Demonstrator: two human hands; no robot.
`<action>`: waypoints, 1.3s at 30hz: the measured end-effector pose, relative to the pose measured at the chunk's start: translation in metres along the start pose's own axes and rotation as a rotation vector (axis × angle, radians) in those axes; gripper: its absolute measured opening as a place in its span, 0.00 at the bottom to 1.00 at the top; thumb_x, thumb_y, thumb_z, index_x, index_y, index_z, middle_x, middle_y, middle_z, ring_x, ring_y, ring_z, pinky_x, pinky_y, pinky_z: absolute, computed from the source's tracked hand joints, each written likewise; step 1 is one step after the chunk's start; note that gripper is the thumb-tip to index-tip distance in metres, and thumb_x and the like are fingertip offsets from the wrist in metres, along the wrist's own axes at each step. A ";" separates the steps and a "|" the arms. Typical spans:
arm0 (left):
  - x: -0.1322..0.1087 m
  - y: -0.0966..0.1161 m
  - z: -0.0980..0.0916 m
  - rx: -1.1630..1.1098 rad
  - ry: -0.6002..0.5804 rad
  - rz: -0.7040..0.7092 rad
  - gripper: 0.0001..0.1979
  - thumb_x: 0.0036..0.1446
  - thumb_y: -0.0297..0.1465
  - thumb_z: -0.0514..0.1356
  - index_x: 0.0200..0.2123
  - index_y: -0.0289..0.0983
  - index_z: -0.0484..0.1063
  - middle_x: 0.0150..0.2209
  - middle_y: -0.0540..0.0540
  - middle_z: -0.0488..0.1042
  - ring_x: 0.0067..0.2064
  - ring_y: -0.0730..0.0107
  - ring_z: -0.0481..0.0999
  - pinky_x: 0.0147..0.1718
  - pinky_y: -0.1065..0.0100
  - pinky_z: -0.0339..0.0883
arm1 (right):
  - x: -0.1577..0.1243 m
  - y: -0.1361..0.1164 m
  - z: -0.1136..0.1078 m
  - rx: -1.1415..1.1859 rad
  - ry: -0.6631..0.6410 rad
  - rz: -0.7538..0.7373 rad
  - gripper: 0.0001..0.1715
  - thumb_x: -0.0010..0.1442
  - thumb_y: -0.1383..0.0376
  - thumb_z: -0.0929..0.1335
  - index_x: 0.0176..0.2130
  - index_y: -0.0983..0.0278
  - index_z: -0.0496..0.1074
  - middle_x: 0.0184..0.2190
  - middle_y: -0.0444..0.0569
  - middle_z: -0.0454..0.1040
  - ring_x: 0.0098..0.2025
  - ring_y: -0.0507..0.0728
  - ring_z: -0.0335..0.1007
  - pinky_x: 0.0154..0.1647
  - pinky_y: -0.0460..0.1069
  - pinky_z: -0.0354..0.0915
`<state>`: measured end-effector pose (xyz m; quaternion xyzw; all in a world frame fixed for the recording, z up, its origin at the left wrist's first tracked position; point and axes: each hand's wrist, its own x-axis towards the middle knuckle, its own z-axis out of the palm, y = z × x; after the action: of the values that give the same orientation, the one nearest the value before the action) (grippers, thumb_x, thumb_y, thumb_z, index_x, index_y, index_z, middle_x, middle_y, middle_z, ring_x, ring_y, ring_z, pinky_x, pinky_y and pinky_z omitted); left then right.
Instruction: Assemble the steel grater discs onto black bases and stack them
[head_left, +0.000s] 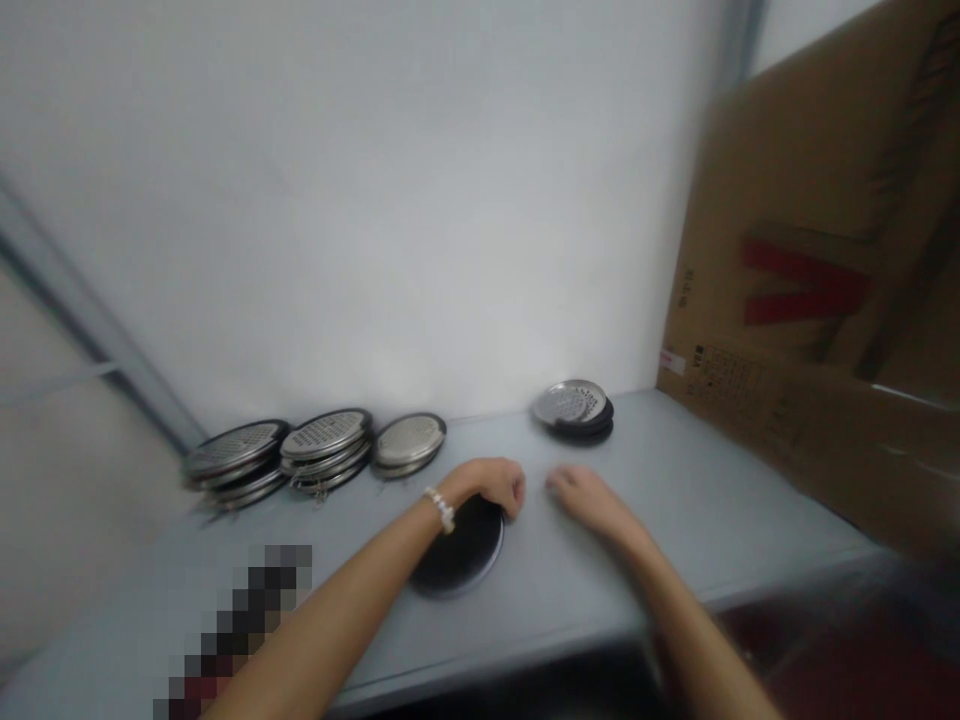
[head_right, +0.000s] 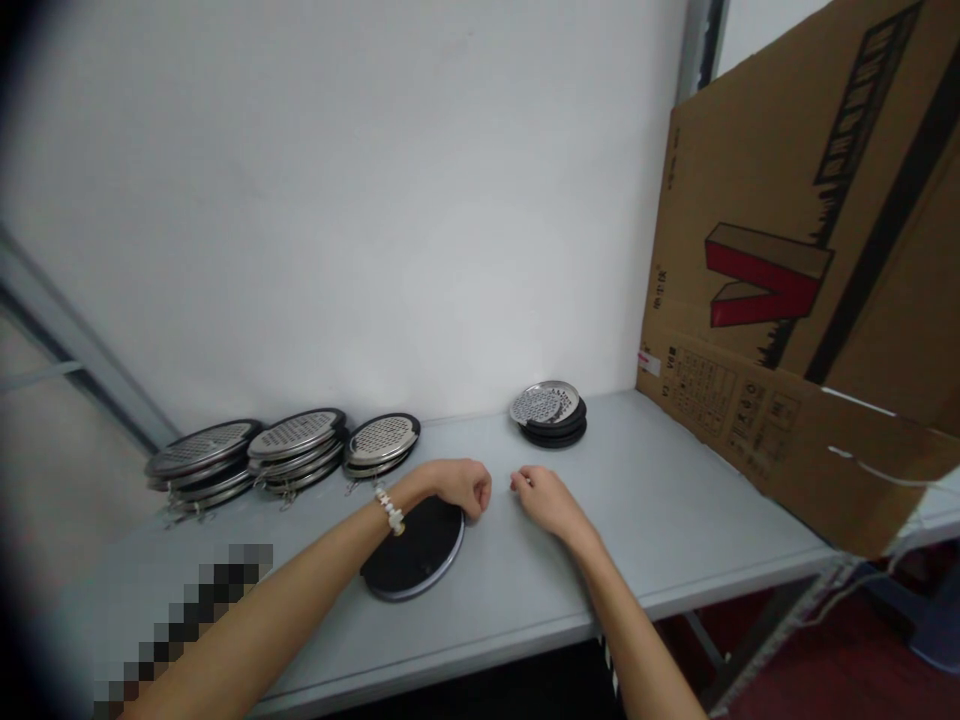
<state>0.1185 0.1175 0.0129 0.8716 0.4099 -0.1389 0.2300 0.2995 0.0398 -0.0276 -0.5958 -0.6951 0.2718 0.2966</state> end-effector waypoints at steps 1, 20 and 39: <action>-0.002 -0.003 0.000 -0.047 0.015 0.014 0.07 0.37 0.24 0.68 0.25 0.38 0.79 0.23 0.53 0.79 0.26 0.70 0.77 0.28 0.73 0.68 | 0.000 0.000 0.001 0.002 -0.006 0.000 0.20 0.68 0.67 0.59 0.35 0.69 0.77 0.37 0.58 0.80 0.40 0.59 0.72 0.42 0.49 0.60; -0.151 -0.012 0.065 -0.992 0.691 -0.007 0.14 0.51 0.39 0.66 0.36 0.34 0.78 0.32 0.43 0.81 0.36 0.62 0.80 0.38 0.65 0.72 | -0.031 -0.059 0.034 0.447 -0.343 -0.150 0.13 0.58 0.73 0.62 0.39 0.66 0.74 0.28 0.43 0.74 0.25 0.49 0.68 0.29 0.43 0.64; -0.149 0.014 0.067 -1.135 0.760 0.118 0.10 0.50 0.35 0.69 0.31 0.33 0.76 0.30 0.46 0.80 0.34 0.66 0.79 0.37 0.68 0.71 | -0.060 -0.096 0.028 0.460 -0.180 -0.163 0.08 0.62 0.64 0.69 0.35 0.65 0.77 0.23 0.45 0.77 0.26 0.53 0.73 0.29 0.46 0.67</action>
<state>0.0330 -0.0216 0.0234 0.6253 0.4234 0.4257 0.4985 0.2214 -0.0339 0.0181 -0.4283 -0.6843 0.4499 0.3820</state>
